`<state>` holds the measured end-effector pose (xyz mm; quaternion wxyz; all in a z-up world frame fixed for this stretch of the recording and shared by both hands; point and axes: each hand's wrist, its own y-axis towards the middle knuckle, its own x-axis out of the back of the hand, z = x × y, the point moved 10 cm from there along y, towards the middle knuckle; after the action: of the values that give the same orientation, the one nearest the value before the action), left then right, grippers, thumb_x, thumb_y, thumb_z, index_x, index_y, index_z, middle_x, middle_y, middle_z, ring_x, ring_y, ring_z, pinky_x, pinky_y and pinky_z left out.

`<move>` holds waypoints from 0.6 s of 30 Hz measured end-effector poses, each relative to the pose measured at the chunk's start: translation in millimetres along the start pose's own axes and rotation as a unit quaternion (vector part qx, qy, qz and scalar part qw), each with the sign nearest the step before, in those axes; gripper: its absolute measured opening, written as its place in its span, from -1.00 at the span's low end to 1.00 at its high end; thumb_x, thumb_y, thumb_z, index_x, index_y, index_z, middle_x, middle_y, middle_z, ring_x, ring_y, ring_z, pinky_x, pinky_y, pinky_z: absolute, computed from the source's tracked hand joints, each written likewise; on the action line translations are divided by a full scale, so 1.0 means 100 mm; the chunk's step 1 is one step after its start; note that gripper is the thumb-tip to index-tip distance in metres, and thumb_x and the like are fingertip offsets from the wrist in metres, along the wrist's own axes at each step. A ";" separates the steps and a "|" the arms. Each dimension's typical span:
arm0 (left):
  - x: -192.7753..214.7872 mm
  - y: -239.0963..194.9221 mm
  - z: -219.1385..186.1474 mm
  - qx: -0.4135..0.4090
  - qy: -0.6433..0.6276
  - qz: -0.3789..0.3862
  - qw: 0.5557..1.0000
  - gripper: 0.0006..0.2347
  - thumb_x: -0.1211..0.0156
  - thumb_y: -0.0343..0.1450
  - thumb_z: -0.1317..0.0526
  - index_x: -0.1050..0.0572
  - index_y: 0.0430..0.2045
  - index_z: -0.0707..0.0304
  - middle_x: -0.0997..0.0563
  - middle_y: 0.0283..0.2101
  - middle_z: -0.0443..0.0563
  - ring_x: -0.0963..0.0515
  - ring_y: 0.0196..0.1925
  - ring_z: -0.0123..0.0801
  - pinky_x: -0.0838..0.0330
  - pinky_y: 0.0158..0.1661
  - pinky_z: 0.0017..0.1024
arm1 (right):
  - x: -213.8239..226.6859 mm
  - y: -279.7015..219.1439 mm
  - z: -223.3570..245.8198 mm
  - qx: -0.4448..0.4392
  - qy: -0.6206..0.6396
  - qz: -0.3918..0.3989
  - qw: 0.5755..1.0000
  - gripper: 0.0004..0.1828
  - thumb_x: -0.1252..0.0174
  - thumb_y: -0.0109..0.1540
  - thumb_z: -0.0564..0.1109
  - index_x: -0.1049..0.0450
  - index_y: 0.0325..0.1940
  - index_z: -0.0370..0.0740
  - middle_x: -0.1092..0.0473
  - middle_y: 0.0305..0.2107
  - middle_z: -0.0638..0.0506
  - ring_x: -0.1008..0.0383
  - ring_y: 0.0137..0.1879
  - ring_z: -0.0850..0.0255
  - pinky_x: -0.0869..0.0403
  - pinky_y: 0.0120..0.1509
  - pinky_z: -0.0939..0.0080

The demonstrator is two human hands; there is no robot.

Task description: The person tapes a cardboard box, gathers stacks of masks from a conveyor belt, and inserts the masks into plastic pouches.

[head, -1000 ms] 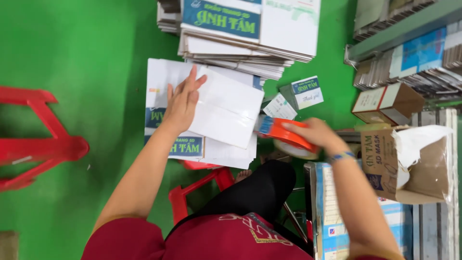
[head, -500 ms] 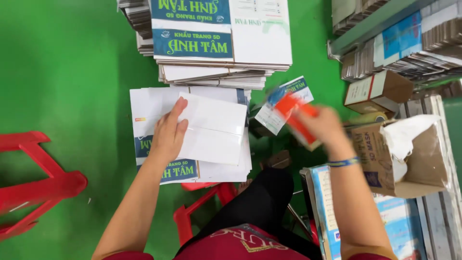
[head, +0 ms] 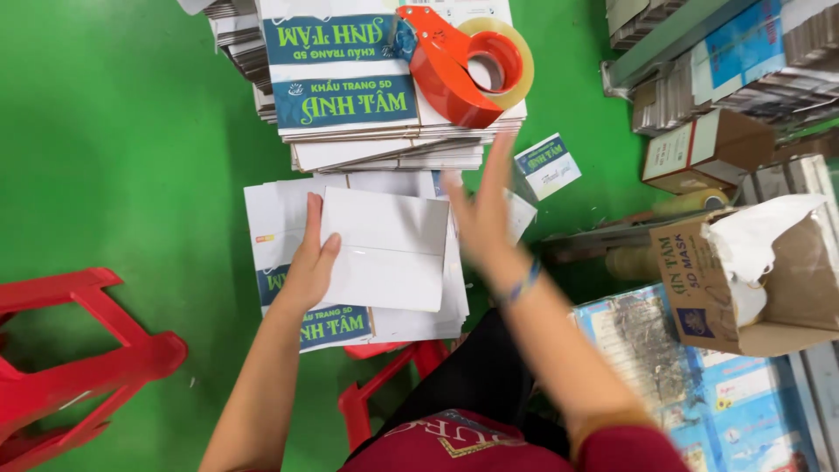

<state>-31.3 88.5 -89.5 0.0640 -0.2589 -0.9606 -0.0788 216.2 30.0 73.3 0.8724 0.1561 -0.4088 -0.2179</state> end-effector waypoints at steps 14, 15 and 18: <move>-0.50 -0.80 1.09 0.307 -0.331 -0.025 0.892 -0.38 0.41 0.52 -0.21 -0.11 0.45 0.12 -0.27 0.46 0.07 -0.28 0.45 -0.20 -0.20 0.33 -0.31 | -1.02 -1.91 -0.62 -0.381 0.478 0.127 0.781 -0.12 -0.06 0.33 0.13 0.13 0.59 -0.27 -0.10 0.43 -0.14 -0.11 0.50 0.10 -0.16 0.50 0.16; -0.51 -0.88 1.17 0.328 -0.339 -0.037 0.881 -0.39 0.38 0.53 -0.20 -0.16 0.43 0.15 -0.33 0.43 0.09 -0.32 0.43 -0.19 -0.22 0.32 -0.30 | -1.05 -1.98 -0.64 -0.402 0.479 0.133 0.769 -0.13 -0.08 0.32 0.13 0.07 0.56 -0.29 -0.15 0.39 -0.16 -0.18 0.46 0.09 -0.22 0.47 0.15; -0.49 -0.84 0.92 0.317 -0.359 -0.045 0.877 -0.41 0.31 0.54 -0.15 -0.18 0.41 0.23 -0.34 0.42 0.11 -0.34 0.42 -0.20 -0.23 0.31 -0.30 | -1.09 -1.99 -0.73 -0.415 0.480 0.157 0.757 -0.16 -0.09 0.32 0.18 -0.06 0.51 -0.39 -0.27 0.31 -0.20 -0.31 0.38 0.08 -0.32 0.41 0.14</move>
<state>-39.4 9.6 -197.1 -0.2103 -0.1919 -0.9017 0.3255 161.0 -78.5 -131.8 0.9554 -0.2037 0.1756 -0.1224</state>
